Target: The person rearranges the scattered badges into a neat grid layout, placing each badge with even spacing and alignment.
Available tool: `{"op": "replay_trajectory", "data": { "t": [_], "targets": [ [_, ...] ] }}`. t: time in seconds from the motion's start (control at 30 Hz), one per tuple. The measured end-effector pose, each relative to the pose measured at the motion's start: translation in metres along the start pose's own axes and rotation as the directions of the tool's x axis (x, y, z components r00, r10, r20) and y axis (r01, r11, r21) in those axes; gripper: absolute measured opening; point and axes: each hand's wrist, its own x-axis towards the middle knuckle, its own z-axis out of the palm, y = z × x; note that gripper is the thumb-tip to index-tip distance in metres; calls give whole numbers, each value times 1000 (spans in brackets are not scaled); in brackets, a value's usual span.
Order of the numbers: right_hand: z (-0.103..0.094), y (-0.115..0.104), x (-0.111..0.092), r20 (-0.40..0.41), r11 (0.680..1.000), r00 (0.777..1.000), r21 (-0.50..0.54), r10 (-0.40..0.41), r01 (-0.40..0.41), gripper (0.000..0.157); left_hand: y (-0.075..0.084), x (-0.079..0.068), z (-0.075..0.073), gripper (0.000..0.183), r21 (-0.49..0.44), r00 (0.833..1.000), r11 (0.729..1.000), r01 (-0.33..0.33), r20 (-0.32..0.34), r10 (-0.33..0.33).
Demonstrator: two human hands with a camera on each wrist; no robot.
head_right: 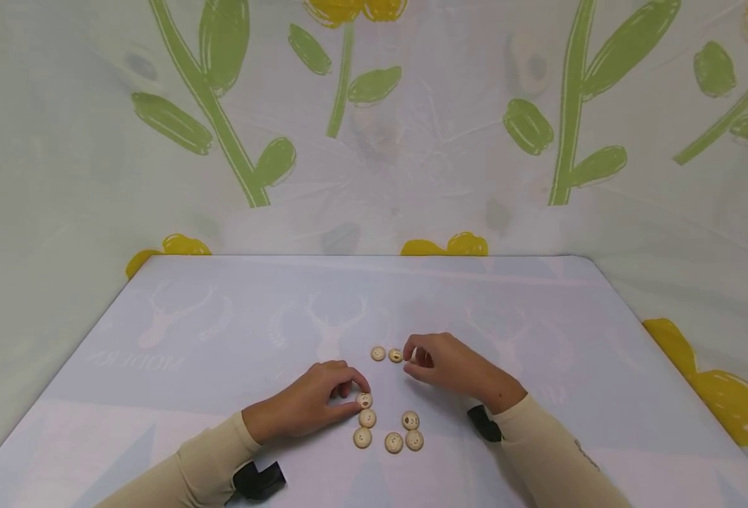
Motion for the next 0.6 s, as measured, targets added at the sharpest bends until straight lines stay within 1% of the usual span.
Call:
{"op": "replay_trajectory", "data": {
  "t": [0.2,0.33,0.47,0.6],
  "targets": [
    [-2,-8,-5,47,1000,999,13,-16,16,8,0,0,0,18,3,1000,1000,7,8,-7],
    [-2,-11,-7,83,998,995,23,-53,51,9,0,1,1,18,2,1000,1000,6,10,-6],
    [-1,-12,-7,89,996,992,31,-91,89,10,0,0,1,18,5,1000,1000,-1,3,1],
    [0,-11,-8,112,995,989,45,-96,91,12,0,0,1,18,9,1000,1000,10,4,-11]
  ]
}}
